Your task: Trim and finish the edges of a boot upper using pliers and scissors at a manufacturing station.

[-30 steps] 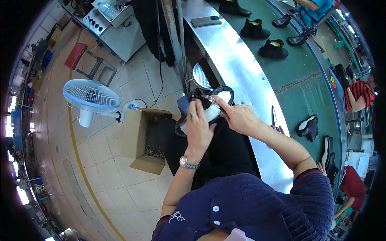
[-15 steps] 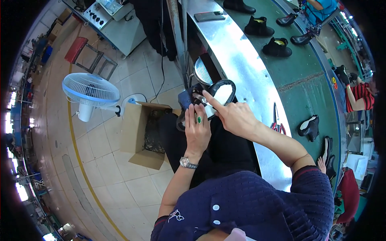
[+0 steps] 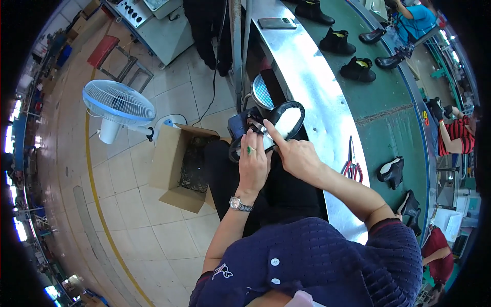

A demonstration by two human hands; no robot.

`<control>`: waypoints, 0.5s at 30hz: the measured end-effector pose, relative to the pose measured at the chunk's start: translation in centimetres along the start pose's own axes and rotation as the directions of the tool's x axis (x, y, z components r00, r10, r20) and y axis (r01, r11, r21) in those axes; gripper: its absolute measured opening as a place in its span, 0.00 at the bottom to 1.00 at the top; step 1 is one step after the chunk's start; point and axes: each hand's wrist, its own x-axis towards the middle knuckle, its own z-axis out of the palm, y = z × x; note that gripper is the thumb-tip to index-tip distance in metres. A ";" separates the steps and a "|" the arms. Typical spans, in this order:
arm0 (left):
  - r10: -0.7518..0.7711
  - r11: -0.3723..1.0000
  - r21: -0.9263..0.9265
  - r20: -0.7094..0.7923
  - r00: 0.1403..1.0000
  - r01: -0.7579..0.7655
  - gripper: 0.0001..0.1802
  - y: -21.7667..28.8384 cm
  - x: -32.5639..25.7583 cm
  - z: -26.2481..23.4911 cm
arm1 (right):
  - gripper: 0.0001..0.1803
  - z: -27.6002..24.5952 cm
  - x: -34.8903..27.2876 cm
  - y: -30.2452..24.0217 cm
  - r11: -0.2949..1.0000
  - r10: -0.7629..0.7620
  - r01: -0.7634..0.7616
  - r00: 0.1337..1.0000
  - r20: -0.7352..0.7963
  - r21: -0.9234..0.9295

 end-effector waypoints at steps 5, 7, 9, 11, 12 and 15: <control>-0.152 0.971 0.208 0.137 0.979 0.121 0.38 0.5 0.6 -5.0 | 0.42 -1.2 0.5 -0.7 0.997 -0.052 0.055 0.998 0.044 -0.054; -0.138 0.988 0.083 0.123 0.983 0.129 0.38 -0.7 -0.3 -4.1 | 0.41 -0.3 0.2 -1.4 0.995 0.001 0.007 0.996 -0.085 0.099; -0.124 0.990 0.088 0.112 0.986 0.114 0.38 -0.9 -0.3 -4.0 | 0.42 0.5 0.1 -1.3 0.999 0.010 -0.011 1.000 0.018 0.048; -0.105 0.991 0.089 0.105 0.989 0.096 0.37 -1.1 -0.4 -3.9 | 0.42 0.5 0.6 -1.1 0.998 -0.056 0.057 0.996 0.064 -0.011; -0.093 0.993 0.081 0.085 0.992 0.086 0.38 -1.4 -0.6 -3.9 | 0.42 0.2 0.8 -0.9 0.997 -0.064 0.067 0.994 0.088 -0.031; -0.126 0.992 0.023 0.044 0.991 0.125 0.40 -1.2 -0.7 -3.9 | 0.43 -0.3 0.2 -2.2 0.992 -0.067 0.072 0.996 -0.052 0.099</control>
